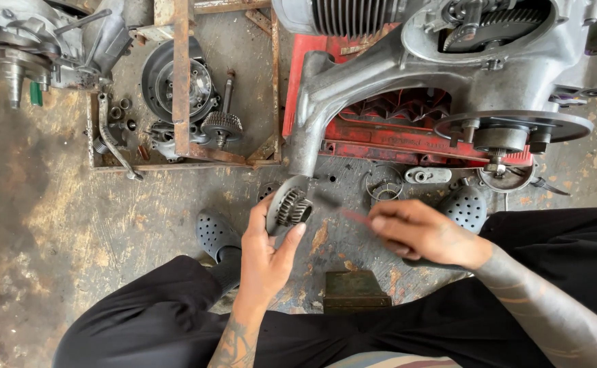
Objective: Cleaning a motorcycle engine gear using a small brush
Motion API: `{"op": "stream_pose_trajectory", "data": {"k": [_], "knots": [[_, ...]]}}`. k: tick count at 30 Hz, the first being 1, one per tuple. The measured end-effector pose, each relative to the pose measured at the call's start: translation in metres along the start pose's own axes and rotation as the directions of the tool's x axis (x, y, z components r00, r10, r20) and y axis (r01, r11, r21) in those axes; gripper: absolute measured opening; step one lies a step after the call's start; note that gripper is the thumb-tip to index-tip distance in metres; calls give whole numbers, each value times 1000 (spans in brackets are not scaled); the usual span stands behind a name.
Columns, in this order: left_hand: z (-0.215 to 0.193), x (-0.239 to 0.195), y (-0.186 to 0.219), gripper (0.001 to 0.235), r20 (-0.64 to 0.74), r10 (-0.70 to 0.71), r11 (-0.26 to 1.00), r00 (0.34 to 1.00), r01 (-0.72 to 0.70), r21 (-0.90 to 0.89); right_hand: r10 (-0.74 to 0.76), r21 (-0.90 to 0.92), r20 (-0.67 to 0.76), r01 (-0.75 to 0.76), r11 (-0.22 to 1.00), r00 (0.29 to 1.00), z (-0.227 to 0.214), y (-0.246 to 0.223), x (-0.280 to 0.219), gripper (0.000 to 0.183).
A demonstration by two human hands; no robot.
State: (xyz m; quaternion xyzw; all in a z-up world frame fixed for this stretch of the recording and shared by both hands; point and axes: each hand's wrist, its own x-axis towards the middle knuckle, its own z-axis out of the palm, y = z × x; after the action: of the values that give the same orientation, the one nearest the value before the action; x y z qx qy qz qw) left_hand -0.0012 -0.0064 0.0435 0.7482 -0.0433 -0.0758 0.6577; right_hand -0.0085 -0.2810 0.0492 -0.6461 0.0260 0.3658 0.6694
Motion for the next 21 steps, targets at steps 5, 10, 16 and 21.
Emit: {"op": "stream_pose_trajectory", "data": {"k": [5,10,16,21], "knots": [[-7,-4,-41,47,-219,-173,953,960,107,-284,0,-63,-6,-1,998,1000,-11,5,4,32],[-45,0,-63,37,-364,-384,728,849,36,-685,270,-582,-30,-236,778,962,1,69,26,36],[-77,-19,-87,17,-362,-508,577,782,-3,-816,343,-697,-32,-267,665,939,-32,240,39,46],[-76,-29,-97,26,-395,-650,564,649,64,-823,176,-871,-123,-191,452,977,-62,301,44,35]]}}
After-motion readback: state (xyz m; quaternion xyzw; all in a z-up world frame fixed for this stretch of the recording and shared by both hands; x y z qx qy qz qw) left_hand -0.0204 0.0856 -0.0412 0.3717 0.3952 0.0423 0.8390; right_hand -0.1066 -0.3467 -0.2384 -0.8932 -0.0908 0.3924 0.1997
